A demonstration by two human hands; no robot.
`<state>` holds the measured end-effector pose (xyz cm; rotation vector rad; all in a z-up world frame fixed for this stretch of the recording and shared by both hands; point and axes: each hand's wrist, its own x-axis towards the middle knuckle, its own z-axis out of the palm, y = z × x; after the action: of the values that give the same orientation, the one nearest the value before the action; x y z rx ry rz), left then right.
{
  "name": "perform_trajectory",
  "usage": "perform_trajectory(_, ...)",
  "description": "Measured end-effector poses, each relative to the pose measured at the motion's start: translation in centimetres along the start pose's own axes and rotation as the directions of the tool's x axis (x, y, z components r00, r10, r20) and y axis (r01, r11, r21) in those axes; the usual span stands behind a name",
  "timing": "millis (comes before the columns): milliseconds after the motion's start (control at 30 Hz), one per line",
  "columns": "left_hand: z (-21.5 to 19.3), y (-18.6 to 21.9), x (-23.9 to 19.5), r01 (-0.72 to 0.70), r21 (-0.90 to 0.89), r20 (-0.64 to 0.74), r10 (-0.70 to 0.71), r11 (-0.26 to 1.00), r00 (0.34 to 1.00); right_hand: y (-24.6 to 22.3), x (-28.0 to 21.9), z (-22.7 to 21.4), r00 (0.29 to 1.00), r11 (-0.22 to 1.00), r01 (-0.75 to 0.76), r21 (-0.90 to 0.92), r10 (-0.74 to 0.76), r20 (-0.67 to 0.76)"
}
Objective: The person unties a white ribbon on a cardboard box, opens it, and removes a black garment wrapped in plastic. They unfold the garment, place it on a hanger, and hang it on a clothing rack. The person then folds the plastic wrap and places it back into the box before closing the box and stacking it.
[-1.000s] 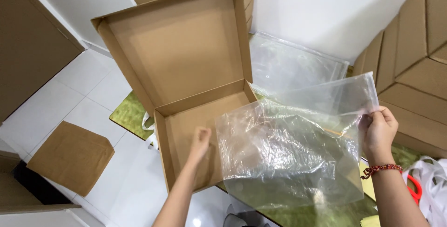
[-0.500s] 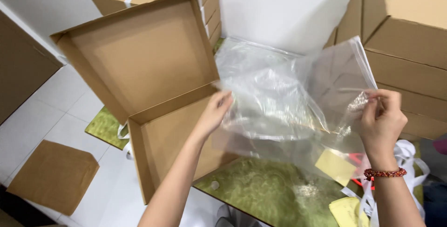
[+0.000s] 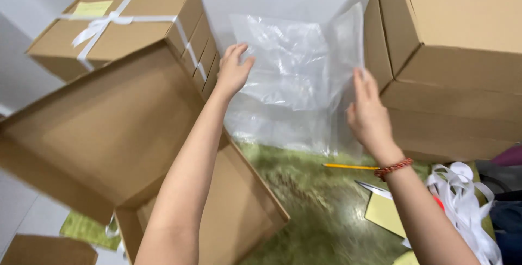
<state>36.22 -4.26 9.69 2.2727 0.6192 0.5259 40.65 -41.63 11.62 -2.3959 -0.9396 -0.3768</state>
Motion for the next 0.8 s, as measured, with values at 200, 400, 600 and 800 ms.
perform_trajectory(200,6.0,-10.8,7.1,0.151,0.257,0.066,-0.174,0.954,0.983,3.4,4.3,11.2,0.957,0.965,-0.247,0.082,0.230,0.180)
perform_trajectory(400,10.7,-8.8,-2.1,0.097,0.444,0.290,-0.246,0.891,0.925,13.2,3.4,25.5,0.943,0.951,-0.300,0.077,0.283,0.173)
perform_trajectory(600,16.6,-9.2,-11.3,0.257,0.379,0.644,-0.453,0.889,0.617,14.4,2.1,27.8,0.861,0.912,-0.409,0.000,0.386,0.331)
perform_trajectory(800,19.6,-11.9,-12.9,0.229,0.438,0.682,-0.487,0.869,0.545,6.6,1.2,22.9,0.840,0.899,-0.399,-0.179,0.437,0.321)
